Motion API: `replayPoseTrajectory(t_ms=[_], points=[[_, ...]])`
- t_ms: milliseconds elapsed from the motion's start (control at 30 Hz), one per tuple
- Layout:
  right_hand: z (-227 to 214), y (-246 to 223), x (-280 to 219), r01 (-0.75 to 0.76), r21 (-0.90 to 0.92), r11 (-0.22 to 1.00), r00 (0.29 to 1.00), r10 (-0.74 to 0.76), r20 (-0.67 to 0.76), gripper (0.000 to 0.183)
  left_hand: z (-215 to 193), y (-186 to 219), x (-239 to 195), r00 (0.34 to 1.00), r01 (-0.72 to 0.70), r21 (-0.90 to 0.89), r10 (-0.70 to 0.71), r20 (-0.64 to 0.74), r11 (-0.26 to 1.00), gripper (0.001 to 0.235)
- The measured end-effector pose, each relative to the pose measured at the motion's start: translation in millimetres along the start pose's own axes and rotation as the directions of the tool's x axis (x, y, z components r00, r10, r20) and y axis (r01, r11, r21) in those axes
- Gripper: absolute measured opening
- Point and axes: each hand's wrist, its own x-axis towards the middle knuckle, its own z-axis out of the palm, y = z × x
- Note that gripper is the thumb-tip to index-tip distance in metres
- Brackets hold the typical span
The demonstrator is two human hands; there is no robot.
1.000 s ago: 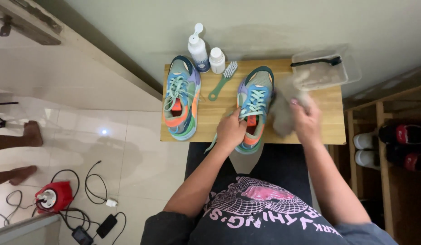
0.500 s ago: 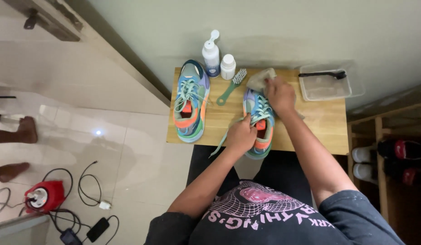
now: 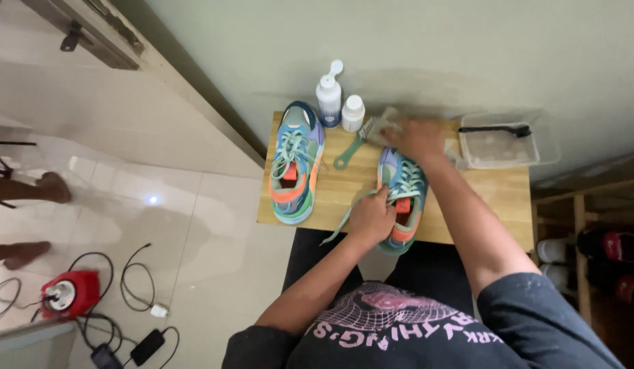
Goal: The person wipes the exterior of a pair of colorful sneakers with a cloth on a wooden table. They rotate the shoes to clean different sides and wipe around the laces and upper surfaces.
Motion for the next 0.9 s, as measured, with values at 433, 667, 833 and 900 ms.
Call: replayPoseTrajectory(t_ms=[433, 667, 833, 900], points=[[34.0, 27.6, 16.3, -0.146, 0.440, 0.886, 0.923, 0.282, -0.262, 0.061, -9.8, 14.6, -10.6, 0.999, 0.020, -0.049, -0.019, 0.027, 0.999, 0.064], [90.5, 97.3, 28.7, 0.211, 0.961, 0.182, 0.742, 0.610, -0.278, 0.036, -5.5, 7.6, -7.4, 1.000, 0.011, -0.056, -0.010, 0.019, 0.998, 0.064], [43.9, 54.2, -36.0, 0.201, 0.801, 0.564, 0.783, 0.399, -0.477, 0.029, -7.0, 10.2, -4.8, 0.998, 0.060, -0.051, -0.059, 0.032, 0.997, 0.066], [31.2, 28.5, -51.6, 0.070, 0.471, 0.880, 0.922, 0.122, -0.367, 0.050, -8.0, 13.2, -6.2, 0.997, 0.082, -0.055, -0.082, 0.008, 0.995, 0.065]])
